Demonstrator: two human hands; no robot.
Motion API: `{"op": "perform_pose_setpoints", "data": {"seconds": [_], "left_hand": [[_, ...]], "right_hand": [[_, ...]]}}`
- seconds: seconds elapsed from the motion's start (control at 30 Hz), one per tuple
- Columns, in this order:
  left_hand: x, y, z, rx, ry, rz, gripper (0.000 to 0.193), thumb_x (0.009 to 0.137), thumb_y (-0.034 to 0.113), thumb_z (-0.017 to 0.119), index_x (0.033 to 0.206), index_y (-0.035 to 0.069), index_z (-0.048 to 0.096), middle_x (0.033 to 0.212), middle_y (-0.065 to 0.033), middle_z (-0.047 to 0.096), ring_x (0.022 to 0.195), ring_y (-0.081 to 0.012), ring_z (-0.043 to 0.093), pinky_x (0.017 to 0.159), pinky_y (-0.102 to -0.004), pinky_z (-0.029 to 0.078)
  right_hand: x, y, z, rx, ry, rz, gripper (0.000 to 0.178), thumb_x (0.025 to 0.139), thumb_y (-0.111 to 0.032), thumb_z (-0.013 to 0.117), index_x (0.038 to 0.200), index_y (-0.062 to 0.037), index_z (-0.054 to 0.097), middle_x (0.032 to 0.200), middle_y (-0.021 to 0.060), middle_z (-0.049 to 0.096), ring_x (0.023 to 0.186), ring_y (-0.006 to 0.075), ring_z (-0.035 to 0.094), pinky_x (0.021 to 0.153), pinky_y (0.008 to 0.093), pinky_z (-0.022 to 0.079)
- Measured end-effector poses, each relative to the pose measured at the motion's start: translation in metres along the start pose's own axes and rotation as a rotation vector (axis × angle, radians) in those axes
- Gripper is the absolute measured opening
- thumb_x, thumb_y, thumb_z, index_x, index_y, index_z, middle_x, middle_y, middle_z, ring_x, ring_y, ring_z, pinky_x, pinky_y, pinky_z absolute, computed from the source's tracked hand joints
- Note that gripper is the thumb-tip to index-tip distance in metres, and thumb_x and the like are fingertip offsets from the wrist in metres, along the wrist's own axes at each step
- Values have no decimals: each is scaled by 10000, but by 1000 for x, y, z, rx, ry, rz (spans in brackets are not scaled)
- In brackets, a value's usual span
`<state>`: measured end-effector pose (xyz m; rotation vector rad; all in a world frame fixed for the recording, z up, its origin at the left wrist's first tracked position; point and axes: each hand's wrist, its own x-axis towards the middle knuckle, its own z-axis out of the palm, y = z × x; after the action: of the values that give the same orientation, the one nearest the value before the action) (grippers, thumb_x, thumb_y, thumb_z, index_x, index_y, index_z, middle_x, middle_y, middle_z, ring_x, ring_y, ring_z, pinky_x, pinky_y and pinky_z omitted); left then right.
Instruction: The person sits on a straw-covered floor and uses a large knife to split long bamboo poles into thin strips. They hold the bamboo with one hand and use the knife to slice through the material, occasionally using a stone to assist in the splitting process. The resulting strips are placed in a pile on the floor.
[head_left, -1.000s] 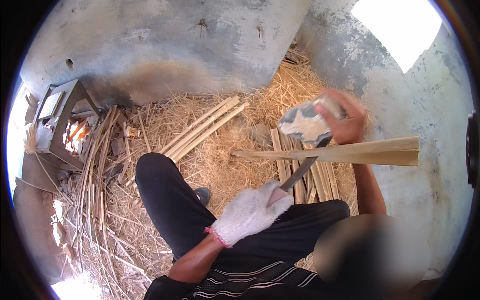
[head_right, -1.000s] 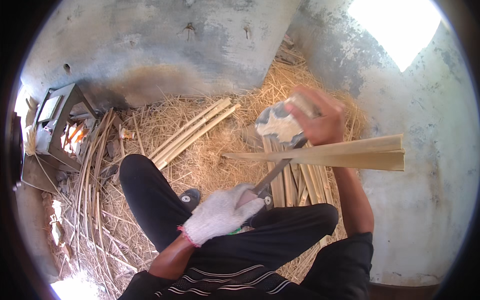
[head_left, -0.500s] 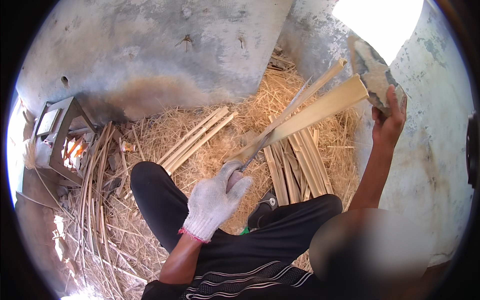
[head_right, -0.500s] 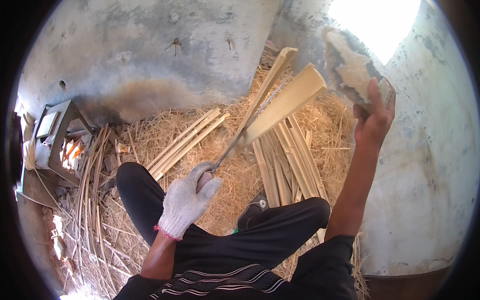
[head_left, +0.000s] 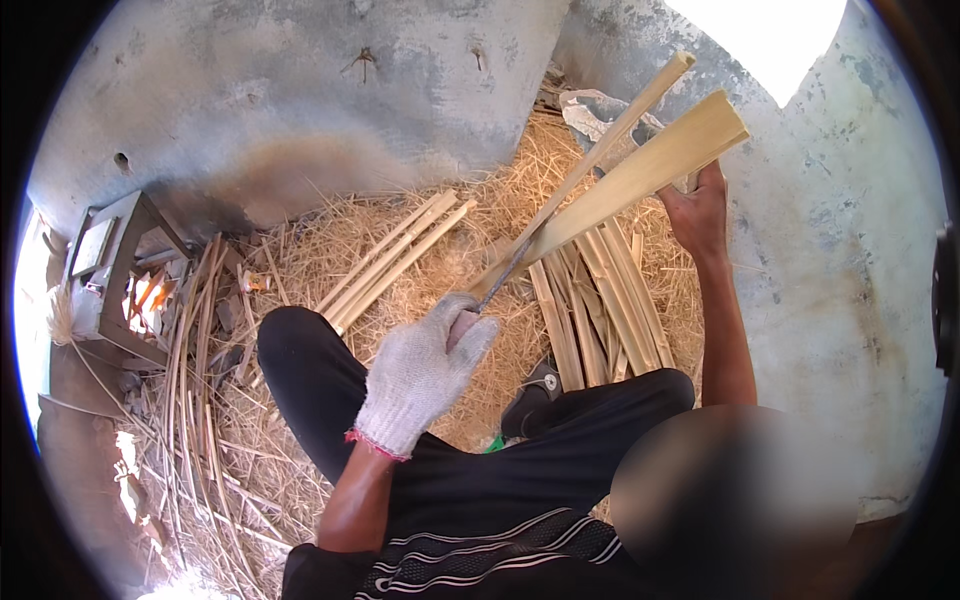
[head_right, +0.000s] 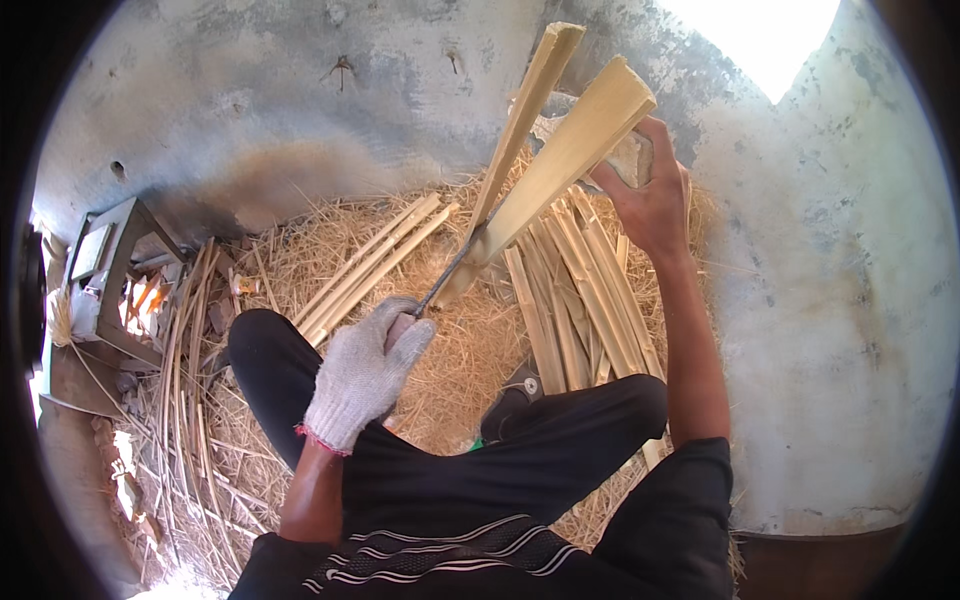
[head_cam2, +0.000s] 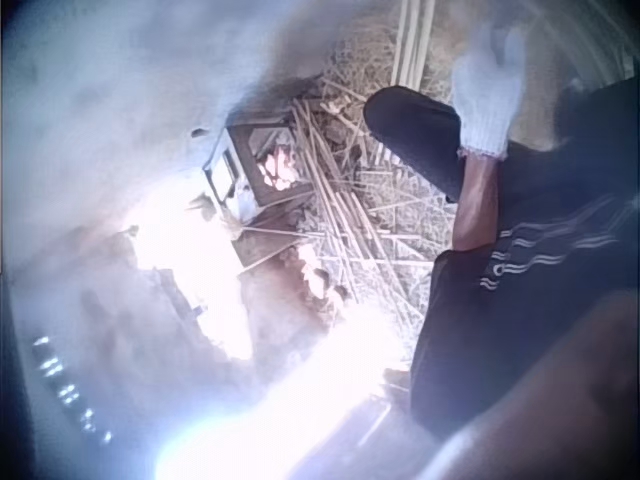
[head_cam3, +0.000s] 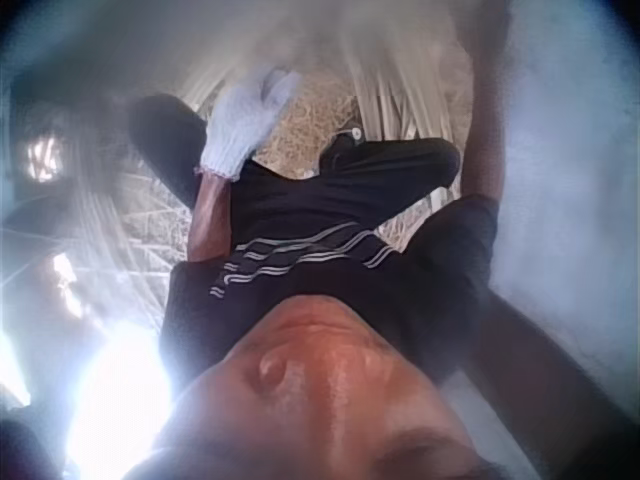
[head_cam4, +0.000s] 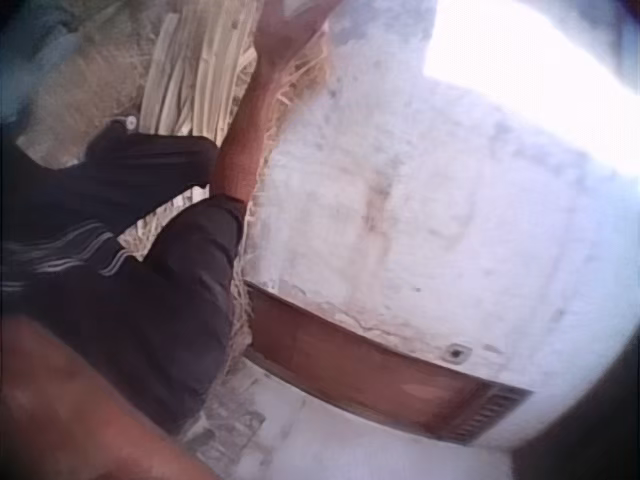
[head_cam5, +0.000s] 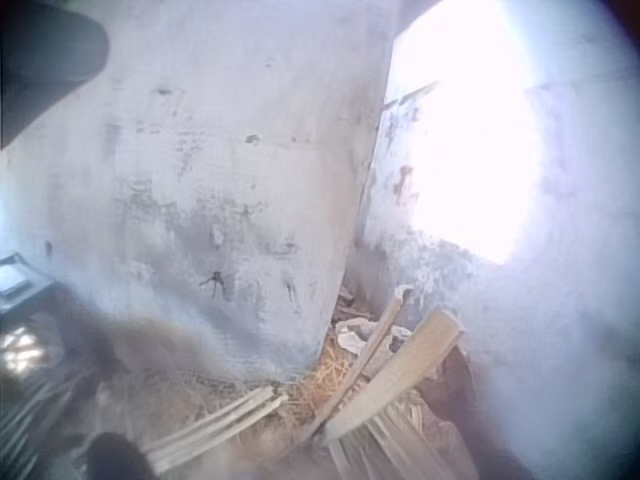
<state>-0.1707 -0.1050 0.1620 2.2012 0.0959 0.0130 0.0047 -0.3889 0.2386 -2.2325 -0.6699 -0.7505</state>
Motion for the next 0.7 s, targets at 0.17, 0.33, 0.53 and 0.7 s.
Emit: {"op": "perform_pose_setpoints", "data": {"seconds": [0.17,0.33,0.53,0.7], "left_hand": [[-2,13,8,-44,-45,-35,431,950,428,610,1198,76,641,881,-229,688,862,-409,686,764,-458,521],[-7,10,17,-18,-77,-9,438,943,429,614,1188,66,637,858,-230,687,844,-412,685,752,-460,524],[-8,-2,8,-3,-74,-42,462,941,483,610,1136,65,645,828,-177,701,812,-400,695,717,-470,542],[-9,2,-7,51,-146,-86,458,947,446,606,1142,34,656,830,-213,680,825,-396,684,741,-441,519]], "right_hand": [[-6,-7,5,-85,30,67,609,794,-269,854,1285,-98,536,1181,163,696,1111,269,671,910,401,553],[14,-3,-29,80,252,-94,463,854,-70,775,1273,-52,579,948,69,672,856,117,677,640,232,531],[38,-55,-60,319,901,-229,475,900,-112,750,1279,-57,468,1169,149,606,917,232,686,623,294,606],[-19,43,30,-83,42,-146,530,839,-34,728,1325,26,525,1181,166,668,989,256,688,854,330,562]]}}
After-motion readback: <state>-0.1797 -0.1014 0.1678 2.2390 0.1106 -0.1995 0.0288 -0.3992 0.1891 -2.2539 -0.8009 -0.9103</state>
